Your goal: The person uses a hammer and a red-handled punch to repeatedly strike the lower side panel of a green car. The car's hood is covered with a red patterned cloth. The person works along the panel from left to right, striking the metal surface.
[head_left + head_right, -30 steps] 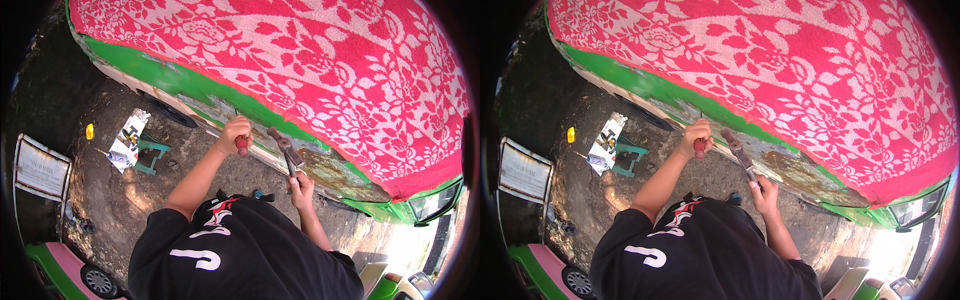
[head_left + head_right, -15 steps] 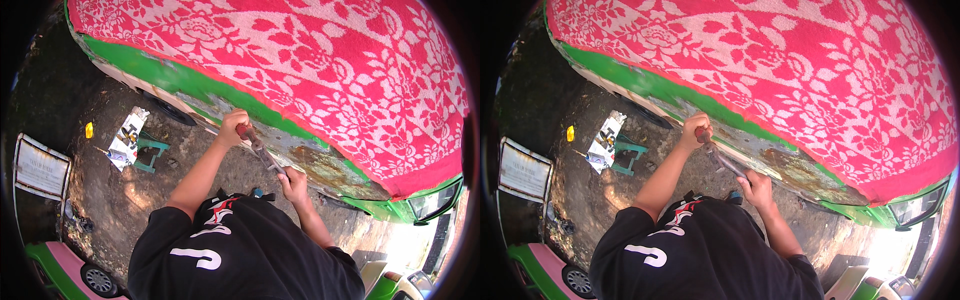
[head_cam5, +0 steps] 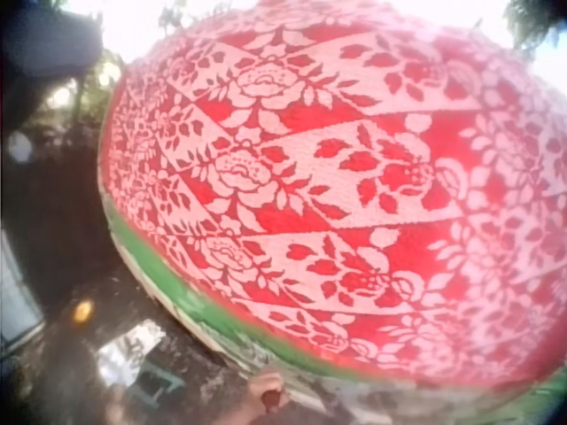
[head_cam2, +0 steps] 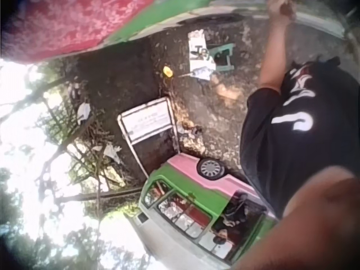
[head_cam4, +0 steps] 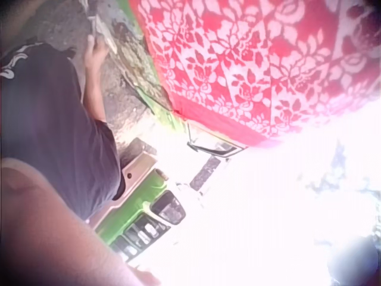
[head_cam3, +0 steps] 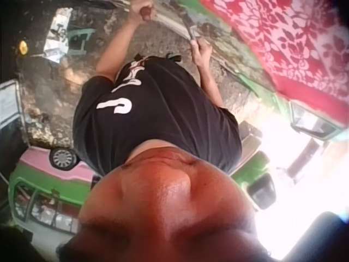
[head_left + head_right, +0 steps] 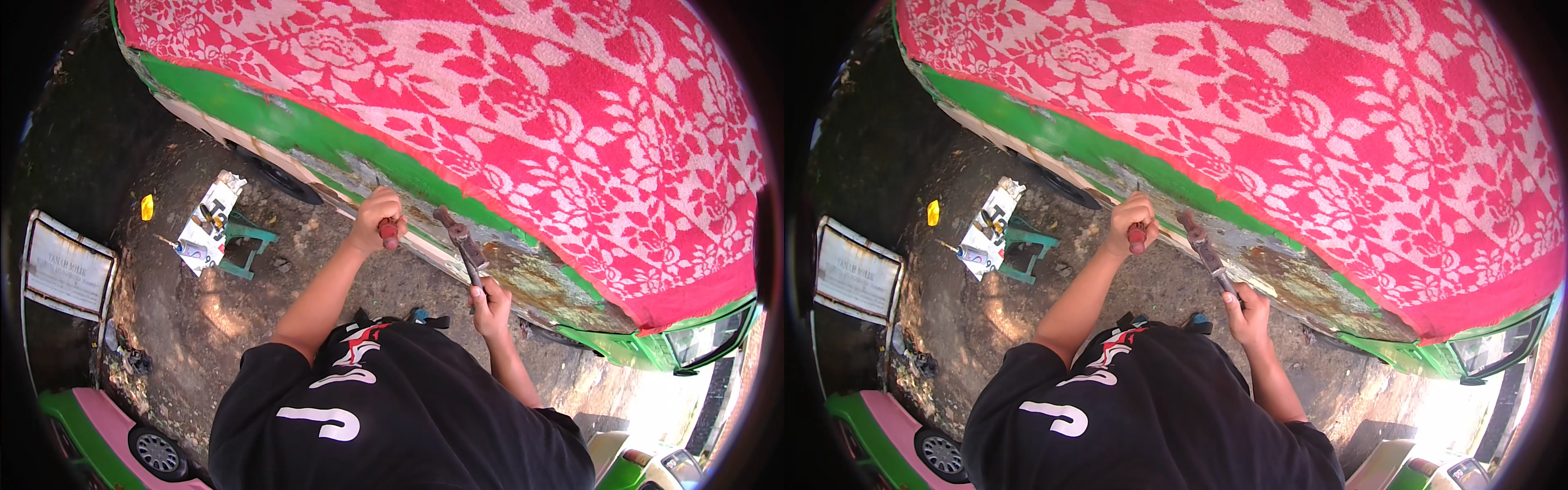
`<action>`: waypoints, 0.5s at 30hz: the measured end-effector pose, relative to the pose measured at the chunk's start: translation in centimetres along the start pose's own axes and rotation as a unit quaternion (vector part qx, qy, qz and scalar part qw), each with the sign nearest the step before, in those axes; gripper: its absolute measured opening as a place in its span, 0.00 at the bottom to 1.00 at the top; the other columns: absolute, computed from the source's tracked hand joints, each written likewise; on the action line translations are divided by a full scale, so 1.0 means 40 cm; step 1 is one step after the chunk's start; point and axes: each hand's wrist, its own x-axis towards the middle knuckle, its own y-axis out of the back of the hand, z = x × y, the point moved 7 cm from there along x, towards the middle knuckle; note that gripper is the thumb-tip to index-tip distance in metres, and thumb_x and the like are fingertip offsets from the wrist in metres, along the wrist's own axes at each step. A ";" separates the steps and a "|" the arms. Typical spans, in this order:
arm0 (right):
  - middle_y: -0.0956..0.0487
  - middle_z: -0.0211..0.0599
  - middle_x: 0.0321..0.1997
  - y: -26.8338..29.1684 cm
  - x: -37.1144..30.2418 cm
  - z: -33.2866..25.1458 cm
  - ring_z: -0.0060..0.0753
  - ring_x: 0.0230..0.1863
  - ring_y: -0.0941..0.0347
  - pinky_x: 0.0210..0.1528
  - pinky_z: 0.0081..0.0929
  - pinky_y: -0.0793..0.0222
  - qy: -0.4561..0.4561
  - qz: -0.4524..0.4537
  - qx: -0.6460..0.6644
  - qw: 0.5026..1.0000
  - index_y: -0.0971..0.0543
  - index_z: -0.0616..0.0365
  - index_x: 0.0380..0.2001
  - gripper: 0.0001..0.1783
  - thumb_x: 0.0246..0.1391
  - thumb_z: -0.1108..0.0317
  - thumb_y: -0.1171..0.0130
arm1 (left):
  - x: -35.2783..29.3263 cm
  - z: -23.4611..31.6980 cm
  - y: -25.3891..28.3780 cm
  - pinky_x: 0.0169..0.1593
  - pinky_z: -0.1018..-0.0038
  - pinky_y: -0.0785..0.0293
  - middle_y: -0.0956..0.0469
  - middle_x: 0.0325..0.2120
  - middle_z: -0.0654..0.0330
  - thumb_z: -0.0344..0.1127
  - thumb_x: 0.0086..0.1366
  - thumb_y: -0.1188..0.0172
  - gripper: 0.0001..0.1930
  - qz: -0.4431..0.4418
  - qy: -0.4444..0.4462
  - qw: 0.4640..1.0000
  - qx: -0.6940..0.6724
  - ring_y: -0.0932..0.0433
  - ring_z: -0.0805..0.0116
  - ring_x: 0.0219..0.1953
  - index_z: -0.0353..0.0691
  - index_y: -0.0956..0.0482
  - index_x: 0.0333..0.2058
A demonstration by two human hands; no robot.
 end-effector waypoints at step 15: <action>0.27 0.29 0.15 0.002 0.019 -0.050 0.22 0.17 0.30 0.22 0.22 0.35 0.068 -0.018 0.005 0.998 0.26 0.60 0.22 0.21 0.62 0.56 0.46 | 0.047 0.031 -0.006 0.31 0.67 0.35 0.37 0.16 0.60 0.22 0.47 0.42 0.14 0.005 -0.043 0.999 0.002 0.36 0.60 0.20 0.40 0.41 0.17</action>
